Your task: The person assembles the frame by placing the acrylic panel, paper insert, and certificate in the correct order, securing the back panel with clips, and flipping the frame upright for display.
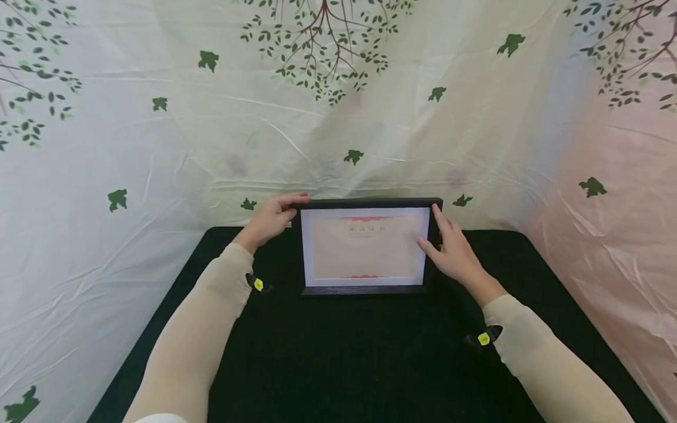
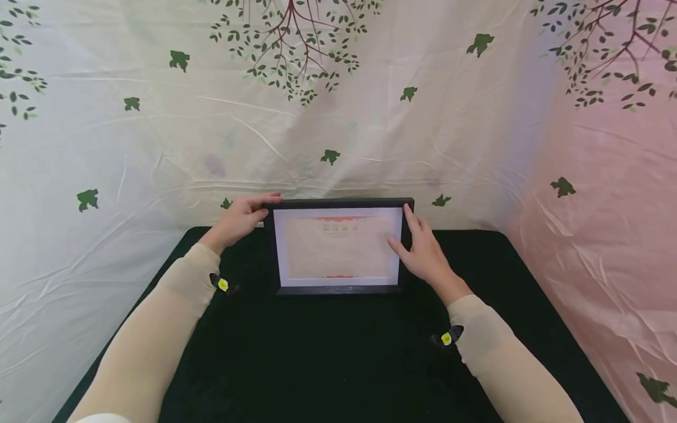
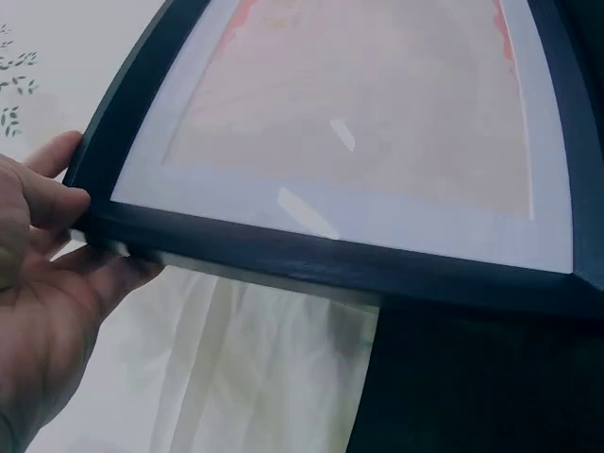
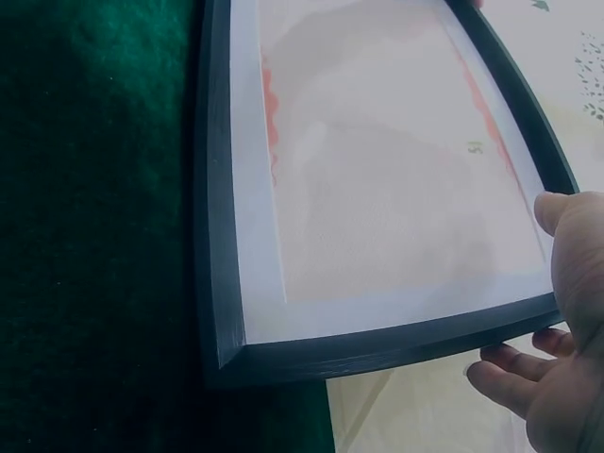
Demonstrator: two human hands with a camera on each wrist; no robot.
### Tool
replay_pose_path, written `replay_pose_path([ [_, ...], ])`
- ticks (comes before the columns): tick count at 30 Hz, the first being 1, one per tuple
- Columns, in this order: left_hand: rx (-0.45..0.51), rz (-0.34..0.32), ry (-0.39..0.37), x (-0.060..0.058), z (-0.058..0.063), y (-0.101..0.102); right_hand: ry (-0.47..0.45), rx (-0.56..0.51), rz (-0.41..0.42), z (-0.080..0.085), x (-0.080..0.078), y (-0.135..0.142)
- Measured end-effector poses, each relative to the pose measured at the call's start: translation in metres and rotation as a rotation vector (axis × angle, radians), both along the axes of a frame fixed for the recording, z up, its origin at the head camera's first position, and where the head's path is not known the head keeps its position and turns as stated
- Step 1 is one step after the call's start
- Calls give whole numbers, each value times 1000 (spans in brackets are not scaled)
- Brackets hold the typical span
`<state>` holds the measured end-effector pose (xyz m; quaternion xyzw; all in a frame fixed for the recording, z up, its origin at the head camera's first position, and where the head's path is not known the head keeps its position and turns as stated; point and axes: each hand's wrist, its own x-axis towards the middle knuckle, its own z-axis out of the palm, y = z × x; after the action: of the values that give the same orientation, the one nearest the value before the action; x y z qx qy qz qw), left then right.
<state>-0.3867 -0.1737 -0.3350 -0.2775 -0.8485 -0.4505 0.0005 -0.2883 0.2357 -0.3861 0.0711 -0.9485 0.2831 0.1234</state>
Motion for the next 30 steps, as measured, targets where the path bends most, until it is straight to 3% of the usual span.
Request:
replay_pose_path([
  [11, -119, 13, 186, -1, -11, 17, 29, -26, 15, -2, 4, 2],
  [24, -134, 26, 185, 4, -17, 25, 90, -20, 22, -5, 6, 8],
  [27, -213, 66, 248, 8, -22, 22, 98, -10, 21, -6, 6, 8],
  [30, -322, 124, 364, 14, -27, 13, 102, 7, 14, -7, 9, 10],
])
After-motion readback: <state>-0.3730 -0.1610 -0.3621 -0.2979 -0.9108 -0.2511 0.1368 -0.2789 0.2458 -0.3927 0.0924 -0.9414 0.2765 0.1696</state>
